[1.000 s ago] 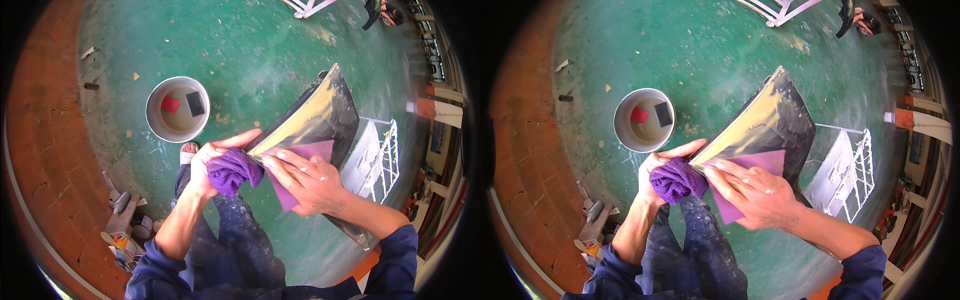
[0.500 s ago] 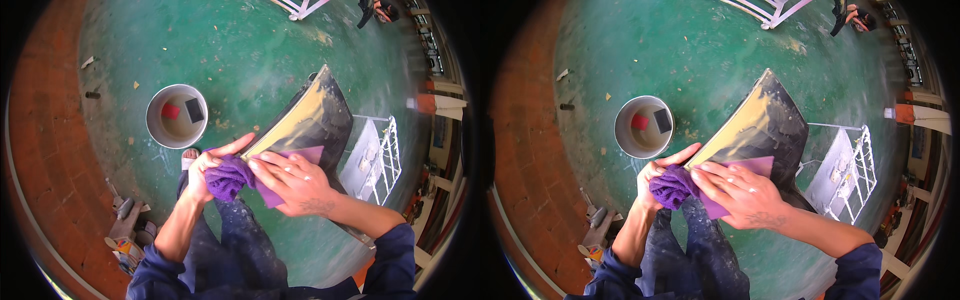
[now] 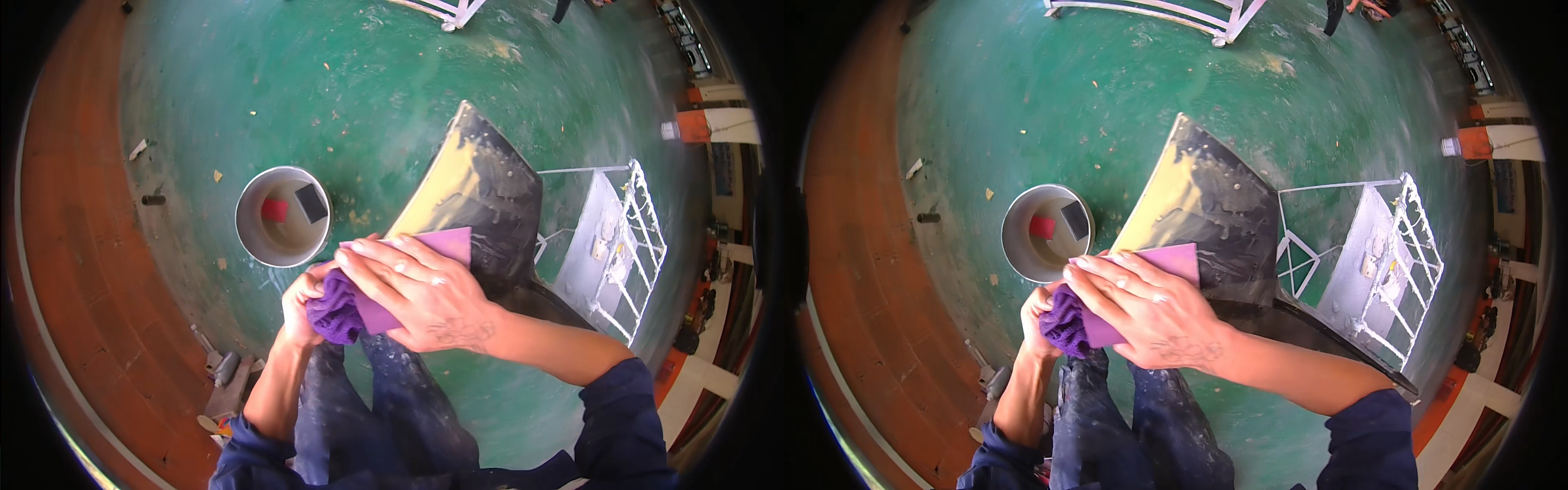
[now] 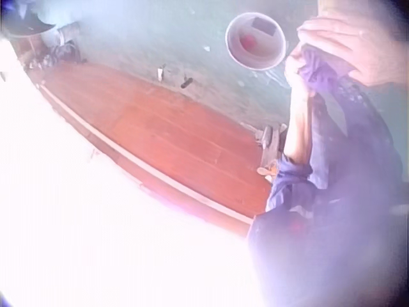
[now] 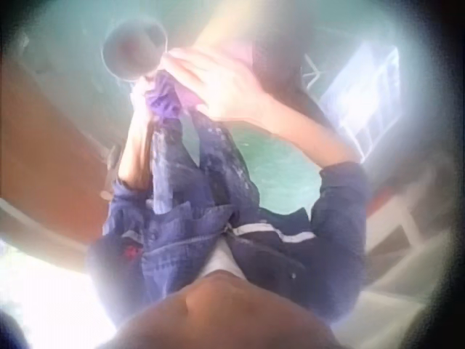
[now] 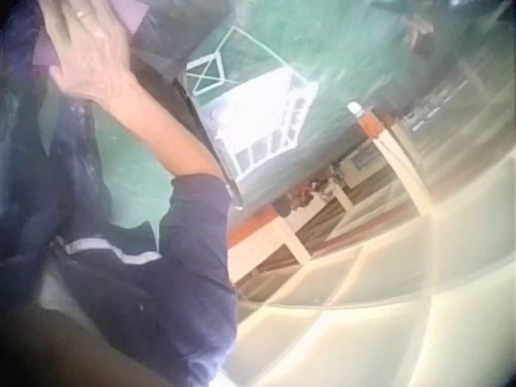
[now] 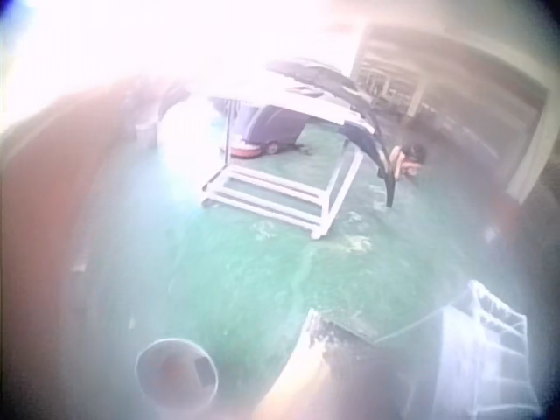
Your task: The person sands a black car bumper using a sanding block and a sponge, then wipes it with a purple cloth. The person repeatedly dips the sponge into a bucket of water and continues sanding and wiping the bumper surface.
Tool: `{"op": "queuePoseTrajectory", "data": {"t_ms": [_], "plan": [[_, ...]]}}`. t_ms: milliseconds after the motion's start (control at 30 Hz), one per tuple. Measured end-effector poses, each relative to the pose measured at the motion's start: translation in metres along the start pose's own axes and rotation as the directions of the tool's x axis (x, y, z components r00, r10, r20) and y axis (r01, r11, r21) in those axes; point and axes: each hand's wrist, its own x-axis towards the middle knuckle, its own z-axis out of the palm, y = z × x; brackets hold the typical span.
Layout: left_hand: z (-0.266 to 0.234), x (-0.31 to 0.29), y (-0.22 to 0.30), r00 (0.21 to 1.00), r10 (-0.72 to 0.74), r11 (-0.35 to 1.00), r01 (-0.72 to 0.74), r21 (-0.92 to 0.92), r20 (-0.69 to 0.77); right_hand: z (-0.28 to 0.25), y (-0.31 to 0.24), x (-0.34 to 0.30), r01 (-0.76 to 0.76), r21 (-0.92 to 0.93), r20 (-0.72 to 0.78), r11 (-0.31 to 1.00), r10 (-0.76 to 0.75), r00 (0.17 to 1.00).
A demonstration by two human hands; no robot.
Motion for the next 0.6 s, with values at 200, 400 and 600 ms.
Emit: {"op": "queuePoseTrajectory", "data": {"t_ms": [200,400,600], "plan": [[0.008,-0.006,0.011,0.997,-0.076,0.990,0.072,0.120,0.023,0.037,0.010,-0.064,0.009,-0.149,0.072,0.989,0.002,0.997],[0.013,-0.005,0.008,0.997,-0.074,0.984,0.076,0.161,-0.014,-0.024,0.042,0.003,-0.460,-0.187,-0.475,0.868,0.330,0.816],[0.010,-0.011,0.010,0.997,-0.038,0.965,0.055,0.257,-0.070,0.060,-0.018,-0.033,-0.177,-0.045,-0.219,0.983,0.163,0.962]]}}
